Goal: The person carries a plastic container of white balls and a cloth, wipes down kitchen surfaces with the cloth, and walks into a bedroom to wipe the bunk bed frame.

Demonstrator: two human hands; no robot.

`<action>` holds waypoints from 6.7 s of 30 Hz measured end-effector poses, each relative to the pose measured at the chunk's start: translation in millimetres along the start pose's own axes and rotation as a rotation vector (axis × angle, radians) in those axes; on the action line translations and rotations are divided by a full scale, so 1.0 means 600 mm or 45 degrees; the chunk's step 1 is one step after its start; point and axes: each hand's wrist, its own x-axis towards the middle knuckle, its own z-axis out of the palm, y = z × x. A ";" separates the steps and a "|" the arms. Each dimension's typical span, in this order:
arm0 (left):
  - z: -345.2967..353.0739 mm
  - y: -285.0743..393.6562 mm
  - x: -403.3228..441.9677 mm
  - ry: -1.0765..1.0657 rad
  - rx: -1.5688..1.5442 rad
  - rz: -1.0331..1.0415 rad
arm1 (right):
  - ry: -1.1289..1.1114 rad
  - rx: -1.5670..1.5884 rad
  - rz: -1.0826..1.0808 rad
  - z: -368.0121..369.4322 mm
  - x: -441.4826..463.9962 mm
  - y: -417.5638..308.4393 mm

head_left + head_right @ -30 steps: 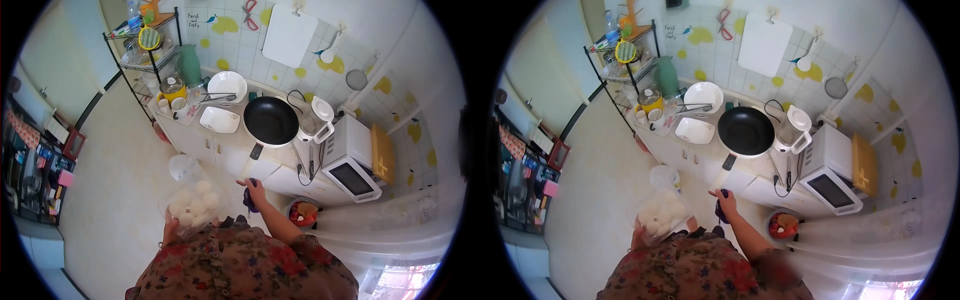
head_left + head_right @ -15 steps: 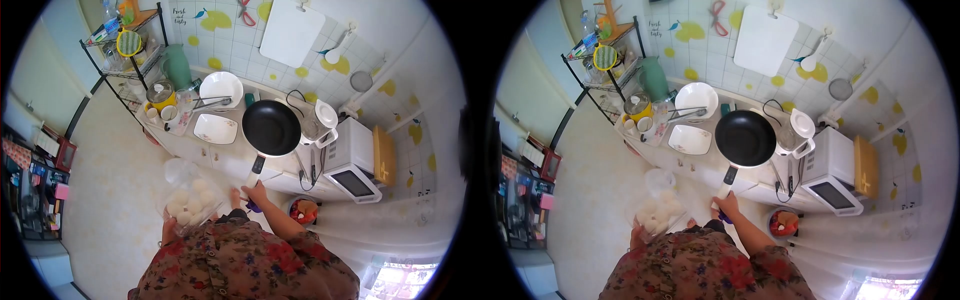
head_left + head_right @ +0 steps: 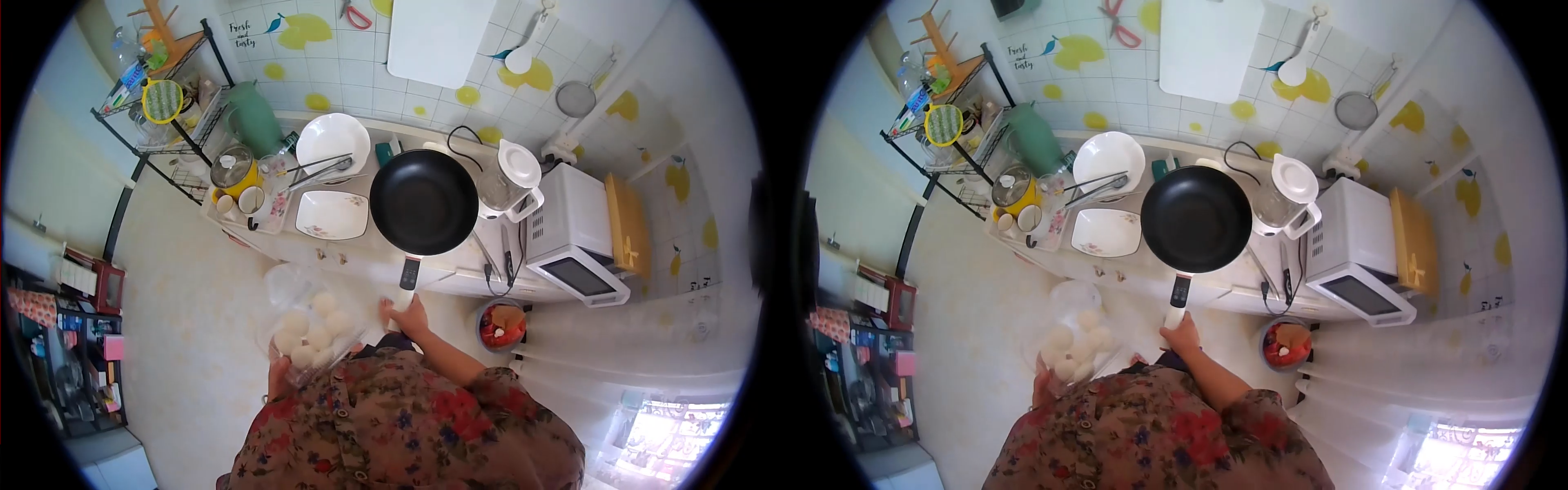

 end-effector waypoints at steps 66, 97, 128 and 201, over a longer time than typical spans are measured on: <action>0.024 -0.016 0.086 0.007 0.152 -0.321 | 0.688 -0.723 -0.255 -0.067 0.291 0.042; -0.030 -0.021 0.068 0.159 0.056 -0.160 | -0.136 -1.324 0.509 -0.341 0.327 -0.002; -0.124 0.054 0.022 0.243 -0.178 0.237 | -0.751 1.018 0.504 0.183 0.463 -0.379; 0.069 0.094 0.370 -0.191 0.661 -0.881 | 0.552 -0.510 -0.187 -0.133 0.337 0.052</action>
